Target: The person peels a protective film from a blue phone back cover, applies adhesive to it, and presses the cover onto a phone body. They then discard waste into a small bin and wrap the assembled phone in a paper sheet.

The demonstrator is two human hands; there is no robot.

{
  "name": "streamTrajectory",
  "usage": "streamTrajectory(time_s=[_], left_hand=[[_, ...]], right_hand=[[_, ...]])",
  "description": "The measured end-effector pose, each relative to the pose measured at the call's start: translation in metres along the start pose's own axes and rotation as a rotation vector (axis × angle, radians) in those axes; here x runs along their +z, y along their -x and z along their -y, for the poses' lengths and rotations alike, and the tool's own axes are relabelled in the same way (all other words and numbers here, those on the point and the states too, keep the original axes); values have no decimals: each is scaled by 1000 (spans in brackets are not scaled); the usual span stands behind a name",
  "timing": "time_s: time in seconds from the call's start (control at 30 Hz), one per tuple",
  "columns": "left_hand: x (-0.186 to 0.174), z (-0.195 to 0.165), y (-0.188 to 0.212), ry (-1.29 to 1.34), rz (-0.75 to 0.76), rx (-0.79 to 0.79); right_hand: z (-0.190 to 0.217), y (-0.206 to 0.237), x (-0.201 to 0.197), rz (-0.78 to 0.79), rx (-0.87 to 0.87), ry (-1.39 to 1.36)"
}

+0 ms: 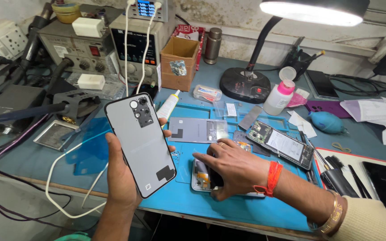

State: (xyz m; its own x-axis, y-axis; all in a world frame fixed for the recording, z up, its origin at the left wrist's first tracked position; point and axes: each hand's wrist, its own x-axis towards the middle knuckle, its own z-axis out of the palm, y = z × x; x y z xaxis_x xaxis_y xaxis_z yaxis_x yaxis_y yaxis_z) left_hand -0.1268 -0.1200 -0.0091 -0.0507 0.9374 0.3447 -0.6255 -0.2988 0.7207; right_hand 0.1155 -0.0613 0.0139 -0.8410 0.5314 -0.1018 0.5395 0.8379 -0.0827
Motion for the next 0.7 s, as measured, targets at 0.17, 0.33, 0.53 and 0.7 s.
streamTrajectory(time_s=[0.17, 0.33, 0.53, 0.7], left_hand=[[5, 4, -1, 11, 30, -2], [6, 5, -1, -13, 18, 8], [11, 11, -3, 3, 38, 3], [15, 19, -3, 61, 73, -30]], right_hand=[[-33, 21, -6, 3, 144, -51], [-70, 47, -5, -15, 299, -5], [-76, 62, 0, -352, 161, 30], [-67, 80, -13, -452, 281, -170]])
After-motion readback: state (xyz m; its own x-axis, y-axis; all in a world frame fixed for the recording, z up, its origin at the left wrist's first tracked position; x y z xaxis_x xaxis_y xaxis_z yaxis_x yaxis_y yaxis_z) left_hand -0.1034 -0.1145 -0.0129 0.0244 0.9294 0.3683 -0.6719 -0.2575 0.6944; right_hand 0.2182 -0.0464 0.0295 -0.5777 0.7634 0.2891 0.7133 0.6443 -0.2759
